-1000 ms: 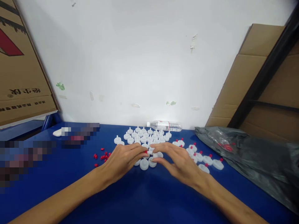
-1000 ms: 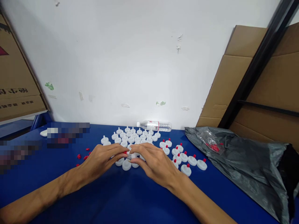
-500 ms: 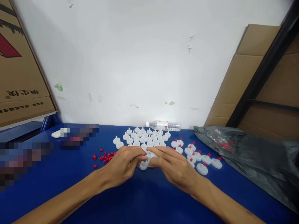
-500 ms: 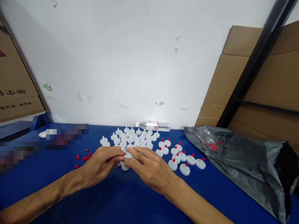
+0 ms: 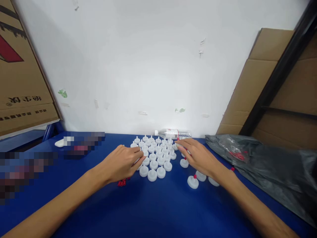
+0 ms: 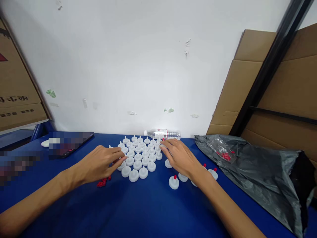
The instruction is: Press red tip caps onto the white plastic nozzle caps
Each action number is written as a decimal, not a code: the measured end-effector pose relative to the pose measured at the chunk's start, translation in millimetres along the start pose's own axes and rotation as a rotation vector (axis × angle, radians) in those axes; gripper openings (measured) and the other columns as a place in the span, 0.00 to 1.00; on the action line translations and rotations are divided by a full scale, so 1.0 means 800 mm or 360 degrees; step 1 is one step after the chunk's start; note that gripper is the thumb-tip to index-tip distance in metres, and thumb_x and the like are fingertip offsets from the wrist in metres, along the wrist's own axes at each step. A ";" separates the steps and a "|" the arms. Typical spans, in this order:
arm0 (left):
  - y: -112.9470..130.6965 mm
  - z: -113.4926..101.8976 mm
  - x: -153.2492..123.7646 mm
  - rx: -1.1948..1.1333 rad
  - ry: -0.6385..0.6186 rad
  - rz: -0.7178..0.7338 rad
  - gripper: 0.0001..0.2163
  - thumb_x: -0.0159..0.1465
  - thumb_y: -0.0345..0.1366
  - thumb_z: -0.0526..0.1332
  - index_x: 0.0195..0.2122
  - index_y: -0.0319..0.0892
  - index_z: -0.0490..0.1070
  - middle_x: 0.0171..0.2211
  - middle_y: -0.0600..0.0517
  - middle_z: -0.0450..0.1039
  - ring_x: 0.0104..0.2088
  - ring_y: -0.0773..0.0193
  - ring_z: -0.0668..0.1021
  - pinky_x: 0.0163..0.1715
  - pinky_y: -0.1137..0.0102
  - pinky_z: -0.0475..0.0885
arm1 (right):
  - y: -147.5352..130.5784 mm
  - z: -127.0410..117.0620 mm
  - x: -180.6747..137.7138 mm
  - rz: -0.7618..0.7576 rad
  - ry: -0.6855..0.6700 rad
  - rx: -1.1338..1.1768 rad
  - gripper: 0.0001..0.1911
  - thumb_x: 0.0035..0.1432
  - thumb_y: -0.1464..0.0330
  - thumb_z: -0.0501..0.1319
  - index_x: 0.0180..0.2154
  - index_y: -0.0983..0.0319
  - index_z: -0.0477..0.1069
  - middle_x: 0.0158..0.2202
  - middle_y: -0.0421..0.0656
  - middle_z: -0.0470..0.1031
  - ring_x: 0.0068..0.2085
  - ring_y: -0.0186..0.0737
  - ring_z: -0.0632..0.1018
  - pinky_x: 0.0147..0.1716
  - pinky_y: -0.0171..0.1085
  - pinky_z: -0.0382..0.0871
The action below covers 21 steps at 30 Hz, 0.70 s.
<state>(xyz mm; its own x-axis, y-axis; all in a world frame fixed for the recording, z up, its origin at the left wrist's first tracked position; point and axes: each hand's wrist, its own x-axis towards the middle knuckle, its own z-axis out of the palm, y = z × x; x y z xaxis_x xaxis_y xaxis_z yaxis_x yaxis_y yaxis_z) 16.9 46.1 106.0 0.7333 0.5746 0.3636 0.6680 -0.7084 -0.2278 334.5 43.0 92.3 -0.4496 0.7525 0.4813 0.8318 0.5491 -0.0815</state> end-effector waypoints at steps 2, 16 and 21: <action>-0.003 -0.001 0.000 0.0042 -0.0109 -0.0008 0.18 0.75 0.38 0.48 0.29 0.41 0.68 0.27 0.53 0.73 0.23 0.64 0.74 0.24 0.66 0.51 | 0.012 0.004 -0.001 -0.0005 -0.0159 0.0021 0.24 0.76 0.60 0.44 0.57 0.59 0.74 0.57 0.48 0.77 0.60 0.54 0.74 0.62 0.56 0.65; -0.019 -0.016 -0.001 -0.0145 -0.0136 -0.0177 0.16 0.72 0.37 0.52 0.27 0.42 0.71 0.26 0.52 0.73 0.23 0.65 0.72 0.25 0.67 0.56 | 0.021 0.001 0.000 -0.0002 -0.0186 0.0107 0.27 0.76 0.57 0.42 0.48 0.58 0.78 0.52 0.46 0.80 0.56 0.51 0.77 0.59 0.53 0.65; -0.032 -0.027 -0.009 -0.0410 -0.0358 -0.0339 0.09 0.65 0.32 0.59 0.32 0.47 0.78 0.32 0.53 0.79 0.30 0.61 0.78 0.28 0.69 0.61 | 0.038 0.005 0.008 0.0101 -0.0072 0.0083 0.28 0.76 0.56 0.40 0.51 0.59 0.75 0.54 0.48 0.79 0.56 0.54 0.76 0.56 0.55 0.68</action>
<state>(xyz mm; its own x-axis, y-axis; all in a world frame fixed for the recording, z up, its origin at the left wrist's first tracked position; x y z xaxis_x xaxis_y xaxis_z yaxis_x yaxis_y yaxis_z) -8.2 51.5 128.8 0.6105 0.7746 0.1652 0.7753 -0.6271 0.0754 355.6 65.7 89.0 -0.4117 0.8014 0.4339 0.8415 0.5171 -0.1567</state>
